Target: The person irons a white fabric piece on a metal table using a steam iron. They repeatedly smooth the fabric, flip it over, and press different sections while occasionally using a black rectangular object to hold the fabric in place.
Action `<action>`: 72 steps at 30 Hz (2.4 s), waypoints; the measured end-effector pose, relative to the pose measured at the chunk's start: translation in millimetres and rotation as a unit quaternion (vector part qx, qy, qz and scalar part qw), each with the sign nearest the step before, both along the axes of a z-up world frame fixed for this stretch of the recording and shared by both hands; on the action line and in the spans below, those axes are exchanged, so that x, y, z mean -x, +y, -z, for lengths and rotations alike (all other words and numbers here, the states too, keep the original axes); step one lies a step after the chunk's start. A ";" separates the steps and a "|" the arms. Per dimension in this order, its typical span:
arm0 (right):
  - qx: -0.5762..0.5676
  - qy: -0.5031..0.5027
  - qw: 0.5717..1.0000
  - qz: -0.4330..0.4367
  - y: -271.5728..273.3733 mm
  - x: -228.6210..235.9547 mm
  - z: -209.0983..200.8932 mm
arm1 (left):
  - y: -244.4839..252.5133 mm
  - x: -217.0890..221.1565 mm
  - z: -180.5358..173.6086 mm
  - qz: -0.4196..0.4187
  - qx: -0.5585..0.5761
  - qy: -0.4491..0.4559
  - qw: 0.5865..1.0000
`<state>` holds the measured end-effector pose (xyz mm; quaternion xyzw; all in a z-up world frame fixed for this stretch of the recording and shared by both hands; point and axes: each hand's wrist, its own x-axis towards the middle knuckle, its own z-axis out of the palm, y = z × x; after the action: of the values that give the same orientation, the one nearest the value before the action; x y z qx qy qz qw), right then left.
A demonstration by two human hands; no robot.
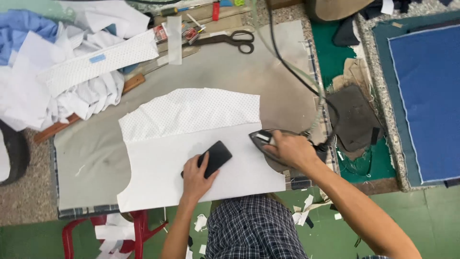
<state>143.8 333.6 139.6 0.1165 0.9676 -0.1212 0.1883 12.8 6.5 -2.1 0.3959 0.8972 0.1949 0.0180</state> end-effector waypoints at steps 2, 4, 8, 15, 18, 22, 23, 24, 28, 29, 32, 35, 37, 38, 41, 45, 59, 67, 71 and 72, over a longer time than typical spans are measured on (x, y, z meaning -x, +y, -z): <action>-0.042 -0.032 0.994 0.099 20.3 -22.7 13.9 | 17.0 -21.4 3.1 0.065 -0.014 0.015 0.998; -0.059 -0.022 0.989 0.134 42.6 -28.7 24.5 | 41.9 -41.7 6.7 0.079 -0.019 0.001 0.997; -0.050 0.019 0.960 0.275 91.6 -14.6 66.9 | 95.7 -72.9 -2.9 0.137 -0.021 -0.019 0.990; 0.036 0.182 0.921 0.341 116.9 31.1 64.5 | 112.4 -73.7 -10.7 0.138 -0.045 -0.009 0.989; -0.005 0.172 0.958 0.231 75.2 6.8 26.4 | 73.0 -47.4 -14.5 0.115 -0.029 -0.023 0.993; -0.253 0.231 0.939 0.044 60.4 -33.5 58.0 | -13.7 -0.1 -16.7 0.005 0.093 -0.079 0.992; -0.306 0.237 0.921 0.044 55.9 -36.3 60.1 | -38.1 11.2 -11.9 -0.042 0.108 -0.080 0.990; -0.306 0.240 0.921 0.042 55.2 -34.4 59.7 | -63.2 20.5 -6.9 -0.046 0.108 -0.079 0.990; -0.368 0.280 0.885 0.049 42.4 -28.5 60.4 | -152.5 60.1 2.7 -0.146 0.030 0.056 0.987; -0.399 0.290 0.868 0.054 36.6 -26.8 59.6 | -172.5 69.6 3.3 -0.182 0.029 0.063 0.981; -0.380 0.263 0.884 0.071 -3.0 -12.3 70.0 | -213.7 95.6 -1.7 -0.226 0.043 0.060 0.971; -0.308 0.236 0.920 0.059 -54.0 13.2 90.9 | -249.4 125.4 7.5 -0.241 0.039 0.045 0.969; -0.293 0.257 0.920 0.051 -82.4 26.7 105.1 | -270.4 146.3 12.3 -0.244 0.041 0.046 0.968; -0.275 0.281 0.919 0.033 -92.8 31.0 110.9 | -276.4 155.6 15.8 -0.257 0.043 0.046 0.964; -0.234 0.207 0.944 0.105 -133.1 58.7 79.1 | -291.8 181.3 -0.9 -0.282 0.066 -0.028 0.957; -0.220 0.206 0.947 0.113 -129.1 75.4 96.5 | -300.9 218.2 14.5 -0.270 0.065 -0.005 0.961; -0.154 0.252 0.955 0.010 -95.8 324.0 188.9 | -11.1 146.6 -82.7 -0.026 -0.103 0.050 0.993; 0.190 0.111 0.952 -0.213 -183.3 52.1 115.8 | -130.8 112.2 -64.0 -0.153 -0.119 0.148 0.970; 0.142 0.227 0.961 -0.073 -163.7 -42.2 127.8 | -158.4 81.3 -58.1 -0.178 -0.090 0.168 0.966; 0.141 0.227 0.961 -0.069 -155.8 -52.7 133.0 | -159.8 74.2 -52.6 -0.173 -0.090 0.166 0.967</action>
<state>196.4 177.8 6.6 -0.0084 0.9636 -0.2668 -0.0134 -61.5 -153.3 50.5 0.2611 0.9214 0.2060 -0.2010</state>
